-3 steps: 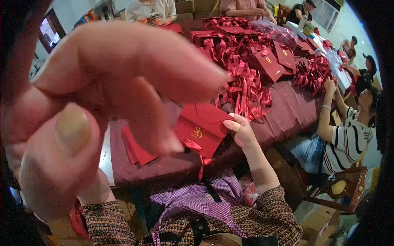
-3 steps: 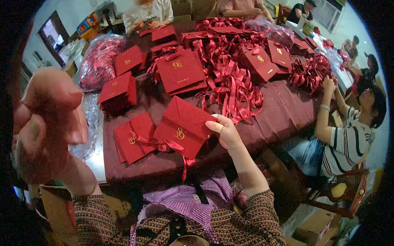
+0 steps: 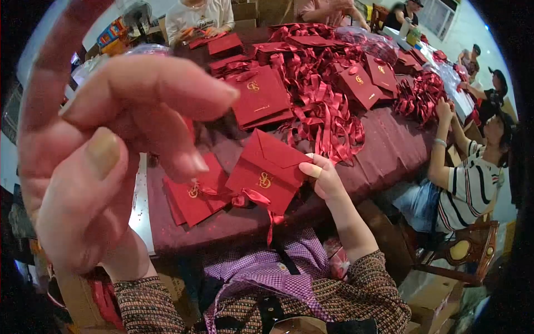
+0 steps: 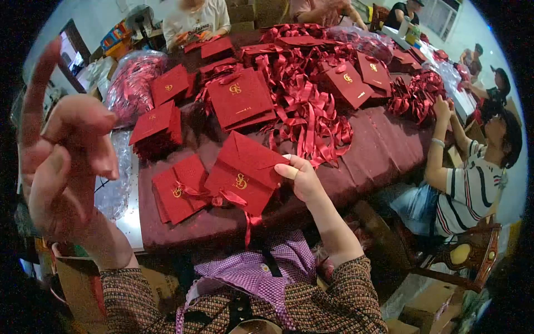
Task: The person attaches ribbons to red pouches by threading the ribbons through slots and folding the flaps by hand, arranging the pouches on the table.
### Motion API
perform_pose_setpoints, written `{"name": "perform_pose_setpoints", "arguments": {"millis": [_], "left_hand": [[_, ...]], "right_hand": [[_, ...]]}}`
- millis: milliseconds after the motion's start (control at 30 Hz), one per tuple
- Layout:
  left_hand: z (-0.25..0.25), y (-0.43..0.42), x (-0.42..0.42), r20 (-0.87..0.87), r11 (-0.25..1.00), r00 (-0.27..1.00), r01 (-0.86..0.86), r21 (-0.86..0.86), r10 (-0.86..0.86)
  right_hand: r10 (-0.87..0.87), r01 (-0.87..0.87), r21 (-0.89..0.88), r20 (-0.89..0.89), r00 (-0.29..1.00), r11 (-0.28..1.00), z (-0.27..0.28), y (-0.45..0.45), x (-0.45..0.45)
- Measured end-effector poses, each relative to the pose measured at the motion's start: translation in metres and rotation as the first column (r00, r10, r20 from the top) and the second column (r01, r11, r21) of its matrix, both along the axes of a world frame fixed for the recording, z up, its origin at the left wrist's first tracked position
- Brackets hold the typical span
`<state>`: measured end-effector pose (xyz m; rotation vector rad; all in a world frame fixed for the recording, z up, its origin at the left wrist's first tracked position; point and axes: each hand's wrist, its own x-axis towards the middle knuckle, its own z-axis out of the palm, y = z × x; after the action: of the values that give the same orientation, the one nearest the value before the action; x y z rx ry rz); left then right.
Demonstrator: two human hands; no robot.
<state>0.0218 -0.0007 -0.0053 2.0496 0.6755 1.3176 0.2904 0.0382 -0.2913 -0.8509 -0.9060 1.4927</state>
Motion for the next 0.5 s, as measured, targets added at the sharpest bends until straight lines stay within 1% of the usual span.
{"name": "perform_pose_setpoints", "arguments": {"millis": [33,67,133,167,233,267,300,333,400,467,500], "left_hand": [[-0.003,0.001,0.003,0.018,0.992,1.0,-0.008,0.126,0.006],[-0.007,0.005,-0.003,0.016,0.991,1.0,-0.002,0.13,0.0],[-0.013,0.012,-0.016,0.02,0.995,0.998,-0.062,-0.078,0.064],[-0.021,0.01,-0.013,0.132,0.981,0.991,-0.008,-0.194,0.034],[-0.034,0.015,-0.015,0.175,0.965,0.985,0.041,-0.258,0.005],[-0.041,0.015,-0.012,0.225,0.952,0.974,0.064,-0.299,0.006],[-0.048,0.016,-0.011,0.202,0.943,0.979,0.04,-0.329,0.029],[-0.056,0.018,-0.01,0.178,0.932,0.983,0.015,-0.363,0.053],[-0.084,0.028,-0.009,0.041,0.957,0.993,-0.095,-0.276,0.111],[-0.108,0.041,-0.008,-0.141,0.972,0.973,-0.2,-0.122,0.182],[-0.116,0.048,-0.008,-0.247,0.963,0.931,-0.258,0.077,0.269]], "right_hand": [[-0.006,0.006,0.007,0.001,1.0,1.0,-0.001,0.001,0.001],[0.007,-0.007,-0.004,-0.024,1.0,1.0,-0.004,0.003,0.001],[-0.003,0.001,-0.044,-0.044,0.999,0.999,0.001,0.0,-0.001],[0.003,-0.006,-0.054,-0.057,0.998,0.999,0.0,-0.001,-0.001],[-0.011,0.005,-0.074,-0.079,0.997,0.997,0.0,-0.001,-0.004],[0.001,-0.005,-0.072,-0.055,0.998,0.997,0.0,0.0,-0.002],[0.013,-0.015,-0.065,-0.032,0.999,0.998,-0.002,0.001,0.001],[-0.013,0.012,-0.049,-0.026,1.0,0.999,-0.003,0.002,-0.001],[-0.033,0.026,-0.067,-0.105,0.994,0.997,0.007,-0.003,-0.004],[-0.013,0.007,-0.046,-0.13,0.991,0.999,0.01,-0.005,-0.002],[0.014,-0.019,-0.035,-0.134,0.991,0.999,0.016,-0.009,0.0]]}}
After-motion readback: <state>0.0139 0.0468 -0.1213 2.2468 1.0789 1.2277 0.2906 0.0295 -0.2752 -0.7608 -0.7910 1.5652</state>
